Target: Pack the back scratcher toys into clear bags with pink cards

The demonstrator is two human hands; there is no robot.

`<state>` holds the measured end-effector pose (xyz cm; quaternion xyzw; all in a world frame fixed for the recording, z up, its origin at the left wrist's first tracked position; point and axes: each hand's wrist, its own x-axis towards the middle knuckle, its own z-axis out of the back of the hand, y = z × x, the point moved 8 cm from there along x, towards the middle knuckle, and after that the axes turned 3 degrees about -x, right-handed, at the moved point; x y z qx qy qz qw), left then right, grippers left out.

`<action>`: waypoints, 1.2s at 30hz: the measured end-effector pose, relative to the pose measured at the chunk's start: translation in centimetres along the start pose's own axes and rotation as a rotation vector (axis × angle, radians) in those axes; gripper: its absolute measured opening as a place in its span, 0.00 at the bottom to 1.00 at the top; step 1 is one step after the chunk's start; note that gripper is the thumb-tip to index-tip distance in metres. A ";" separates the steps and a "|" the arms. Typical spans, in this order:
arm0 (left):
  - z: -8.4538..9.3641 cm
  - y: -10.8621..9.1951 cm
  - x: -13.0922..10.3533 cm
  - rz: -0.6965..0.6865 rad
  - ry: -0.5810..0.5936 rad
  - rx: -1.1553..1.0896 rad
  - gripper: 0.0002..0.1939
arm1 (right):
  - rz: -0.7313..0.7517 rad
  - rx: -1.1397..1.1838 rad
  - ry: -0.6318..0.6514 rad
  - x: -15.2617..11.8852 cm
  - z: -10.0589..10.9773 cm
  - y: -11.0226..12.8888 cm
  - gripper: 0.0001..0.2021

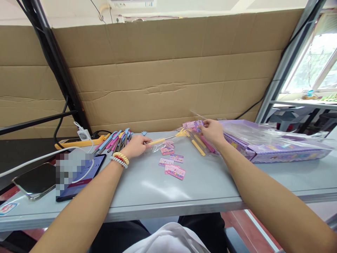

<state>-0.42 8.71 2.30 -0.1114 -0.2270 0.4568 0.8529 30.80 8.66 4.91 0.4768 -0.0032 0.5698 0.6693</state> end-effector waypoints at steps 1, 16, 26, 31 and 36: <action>0.0 -0.1 0.0 0.000 0.002 0.001 0.17 | -0.010 0.008 -0.013 0.0 0.1 0.0 0.07; 0.1 -0.6 -0.2 0.003 0.014 -0.006 0.19 | -0.113 0.274 -0.055 -0.2 0.4 -0.7 0.13; 0.3 0.1 -0.3 0.025 0.004 -0.019 0.18 | 0.012 0.511 0.350 -0.9 -3.0 0.9 0.11; 0.3 0.1 -0.2 0.020 0.002 -0.030 0.17 | -0.094 0.586 0.396 -0.9 -3.7 0.1 0.04; 0.2 0.0 -0.2 0.021 0.003 -0.053 0.17 | -0.281 0.642 0.294 -1.1 -3.3 -1.1 0.09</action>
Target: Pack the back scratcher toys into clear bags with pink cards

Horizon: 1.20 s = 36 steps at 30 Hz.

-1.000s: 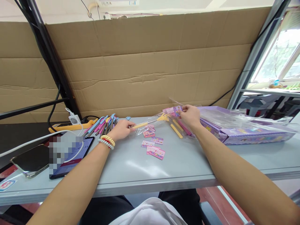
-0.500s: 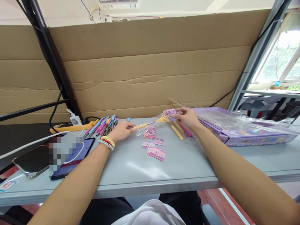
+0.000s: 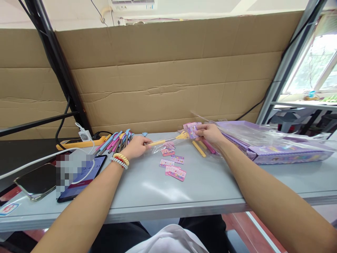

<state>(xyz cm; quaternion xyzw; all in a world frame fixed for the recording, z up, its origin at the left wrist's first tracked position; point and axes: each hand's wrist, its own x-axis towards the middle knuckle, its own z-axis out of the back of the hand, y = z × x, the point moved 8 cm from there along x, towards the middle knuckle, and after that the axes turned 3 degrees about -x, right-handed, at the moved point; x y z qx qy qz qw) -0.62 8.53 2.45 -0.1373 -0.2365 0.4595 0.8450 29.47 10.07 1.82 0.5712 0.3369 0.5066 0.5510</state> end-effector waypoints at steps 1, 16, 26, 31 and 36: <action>0.0 0.0 0.0 0.007 -0.001 -0.007 0.17 | -0.010 0.020 -0.005 -0.1 0.0 0.1 0.09; 0.4 0.5 0.0 0.053 -0.031 -0.069 0.19 | -0.043 0.031 0.097 -0.3 -1.1 -0.1 0.09; 0.0 1.0 0.3 0.056 -0.005 -0.174 0.18 | 0.121 0.088 0.153 -1.0 -0.9 1.6 0.16; 0.1 0.8 0.1 0.054 0.001 -0.203 0.19 | 0.016 0.236 0.293 -1.2 -2.7 1.3 0.22; -0.2 1.2 0.1 0.103 0.015 -0.274 0.21 | 0.032 0.048 0.172 -0.9 -2.4 0.7 0.08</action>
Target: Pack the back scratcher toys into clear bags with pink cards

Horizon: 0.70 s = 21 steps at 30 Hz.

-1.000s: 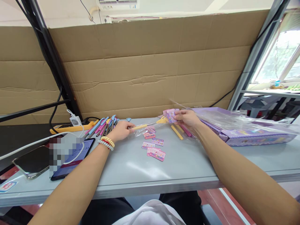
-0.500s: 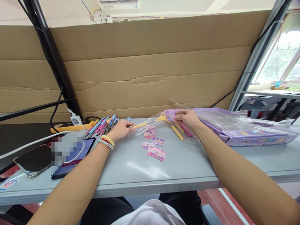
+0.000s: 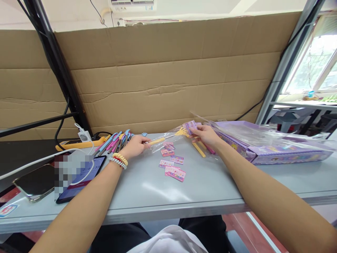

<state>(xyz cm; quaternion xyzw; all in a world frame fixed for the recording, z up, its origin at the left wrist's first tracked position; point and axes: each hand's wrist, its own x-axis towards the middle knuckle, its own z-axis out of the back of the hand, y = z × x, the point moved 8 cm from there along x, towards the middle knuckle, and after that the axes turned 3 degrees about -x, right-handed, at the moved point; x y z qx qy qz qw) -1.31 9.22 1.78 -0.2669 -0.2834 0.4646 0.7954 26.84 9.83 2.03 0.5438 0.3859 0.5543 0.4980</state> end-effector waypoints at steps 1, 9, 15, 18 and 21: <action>-0.1 0.0 0.0 0.003 0.007 -0.015 0.21 | 0.010 -0.046 -0.021 0.0 0.1 0.0 0.06; -3.3 -1.0 -1.3 0.150 0.351 -0.301 0.12 | 0.060 -0.144 -0.206 -0.1 0.6 0.6 0.05; -4.0 -1.4 -1.6 0.272 0.261 -0.583 0.08 | 0.048 -0.125 -0.382 -1.3 1.4 1.7 0.26; -5.4 -2.2 -1.6 0.336 0.161 -0.755 0.06 | -0.063 -0.286 -0.156 -2.8 -1.7 2.0 0.41; -7.5 -4.4 -1.6 0.321 0.144 -0.842 0.05 | -0.145 -0.282 0.126 -4.9 -6.0 2.1 0.44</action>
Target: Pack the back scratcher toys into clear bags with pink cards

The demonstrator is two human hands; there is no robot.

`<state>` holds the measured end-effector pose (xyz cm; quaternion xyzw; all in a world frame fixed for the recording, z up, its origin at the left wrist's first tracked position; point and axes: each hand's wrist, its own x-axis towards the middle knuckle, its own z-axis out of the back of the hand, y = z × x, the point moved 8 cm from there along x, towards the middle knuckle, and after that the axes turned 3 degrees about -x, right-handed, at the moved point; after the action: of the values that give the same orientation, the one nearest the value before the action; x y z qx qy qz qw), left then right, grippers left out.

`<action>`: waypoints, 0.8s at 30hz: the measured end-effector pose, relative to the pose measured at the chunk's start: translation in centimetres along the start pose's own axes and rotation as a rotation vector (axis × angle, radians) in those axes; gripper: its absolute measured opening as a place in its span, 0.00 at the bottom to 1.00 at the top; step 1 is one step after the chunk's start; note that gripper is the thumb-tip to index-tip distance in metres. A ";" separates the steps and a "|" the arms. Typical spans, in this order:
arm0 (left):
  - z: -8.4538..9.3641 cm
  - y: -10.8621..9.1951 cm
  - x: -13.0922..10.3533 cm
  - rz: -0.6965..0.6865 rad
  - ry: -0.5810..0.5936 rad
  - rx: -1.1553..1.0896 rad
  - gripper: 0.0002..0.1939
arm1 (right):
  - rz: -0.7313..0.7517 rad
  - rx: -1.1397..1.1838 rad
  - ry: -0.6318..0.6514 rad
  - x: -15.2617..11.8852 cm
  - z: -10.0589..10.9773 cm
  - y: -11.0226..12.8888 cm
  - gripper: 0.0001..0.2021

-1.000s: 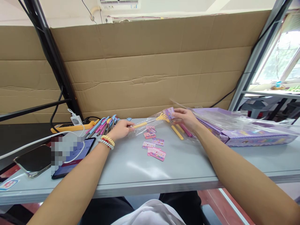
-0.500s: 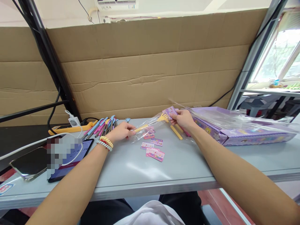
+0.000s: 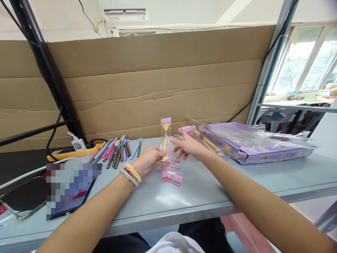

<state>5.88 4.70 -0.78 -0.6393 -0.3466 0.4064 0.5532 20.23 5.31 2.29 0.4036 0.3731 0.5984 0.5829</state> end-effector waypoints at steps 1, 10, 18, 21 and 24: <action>-1.1 -0.1 0.0 -0.016 0.011 -0.004 0.05 | 0.009 0.010 0.020 -0.4 -0.7 0.4 0.44; -8.2 -0.2 4.1 -0.134 -0.061 0.439 0.18 | -0.100 0.031 -0.086 0.2 5.0 -2.7 0.29; -12.5 -1.7 6.0 -0.233 -0.107 0.801 0.21 | -0.129 -0.457 -0.152 3.2 10.8 -6.5 0.27; -12.1 -2.1 0.9 -0.310 -0.095 0.811 0.23 | 0.001 -0.794 -0.139 3.8 10.4 -5.4 0.17; -10.6 0.5 -6.4 -0.372 0.041 0.678 0.22 | 0.101 -0.941 -0.183 2.5 10.2 -3.8 0.12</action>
<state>12.69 -5.65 0.18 -0.3543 -0.2912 0.3776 0.8044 31.11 7.73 2.95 0.1646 -0.0109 0.6918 0.7030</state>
